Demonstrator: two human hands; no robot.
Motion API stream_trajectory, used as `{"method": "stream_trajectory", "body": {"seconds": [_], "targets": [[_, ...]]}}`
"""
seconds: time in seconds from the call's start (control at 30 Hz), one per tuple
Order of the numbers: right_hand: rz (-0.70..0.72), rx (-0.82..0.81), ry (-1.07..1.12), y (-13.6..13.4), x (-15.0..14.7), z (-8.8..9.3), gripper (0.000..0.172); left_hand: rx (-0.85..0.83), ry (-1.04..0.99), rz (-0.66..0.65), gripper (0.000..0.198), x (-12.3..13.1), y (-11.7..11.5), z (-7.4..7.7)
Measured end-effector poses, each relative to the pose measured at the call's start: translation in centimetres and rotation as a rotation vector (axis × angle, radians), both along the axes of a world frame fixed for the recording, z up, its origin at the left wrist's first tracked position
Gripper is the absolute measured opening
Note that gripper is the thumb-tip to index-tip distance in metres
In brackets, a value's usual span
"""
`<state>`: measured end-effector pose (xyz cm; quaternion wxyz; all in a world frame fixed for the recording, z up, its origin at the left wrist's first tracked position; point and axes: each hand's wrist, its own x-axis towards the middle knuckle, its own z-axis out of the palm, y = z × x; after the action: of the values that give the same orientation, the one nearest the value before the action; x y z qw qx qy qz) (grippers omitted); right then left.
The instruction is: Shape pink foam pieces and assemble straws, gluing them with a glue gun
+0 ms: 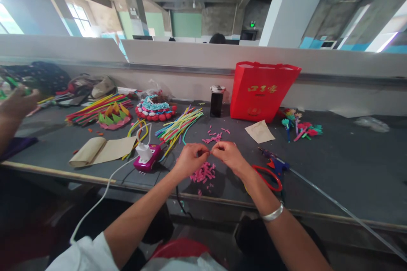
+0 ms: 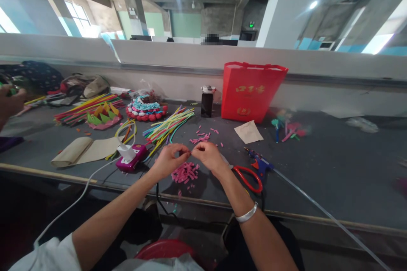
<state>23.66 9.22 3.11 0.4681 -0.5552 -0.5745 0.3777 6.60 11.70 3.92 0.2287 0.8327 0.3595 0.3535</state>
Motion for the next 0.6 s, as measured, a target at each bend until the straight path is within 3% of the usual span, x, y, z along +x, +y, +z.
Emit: {"method": "stream_trajectory", "body": {"seconds": [0.2, 0.27, 0.33, 0.43, 0.5, 0.6], "targets": [[-0.012, -0.093, 0.185, -0.2, 1.1, -0.1, 0.018, -0.051, 0.06, 0.14, 0.017, -6.2, -2.5, -0.9], [0.023, -0.122, 0.227, -0.4, 1.3, 0.2, 0.021, -0.04, 0.233, 0.083, 0.025, -7.9, -4.1, -0.9], [0.079, -0.148, 0.253, -0.8, 1.0, 0.4, 0.023, -0.057, 0.449, -0.078, 0.033, -9.1, -6.0, -0.5], [0.146, -0.168, 0.265, -1.2, 0.2, 0.6, 0.023, -0.107, 0.59, -0.252, 0.022, -9.4, -8.4, 0.7], [0.171, -0.163, 0.259, -1.4, -0.3, 0.6, 0.021, -0.065, 0.492, -0.205, 0.025, -8.7, -9.0, 1.6], [0.196, -0.143, 0.235, -1.6, -0.6, 0.5, 0.018, 0.017, 0.252, -0.021, 0.025, -7.0, -8.0, 2.4]]}}
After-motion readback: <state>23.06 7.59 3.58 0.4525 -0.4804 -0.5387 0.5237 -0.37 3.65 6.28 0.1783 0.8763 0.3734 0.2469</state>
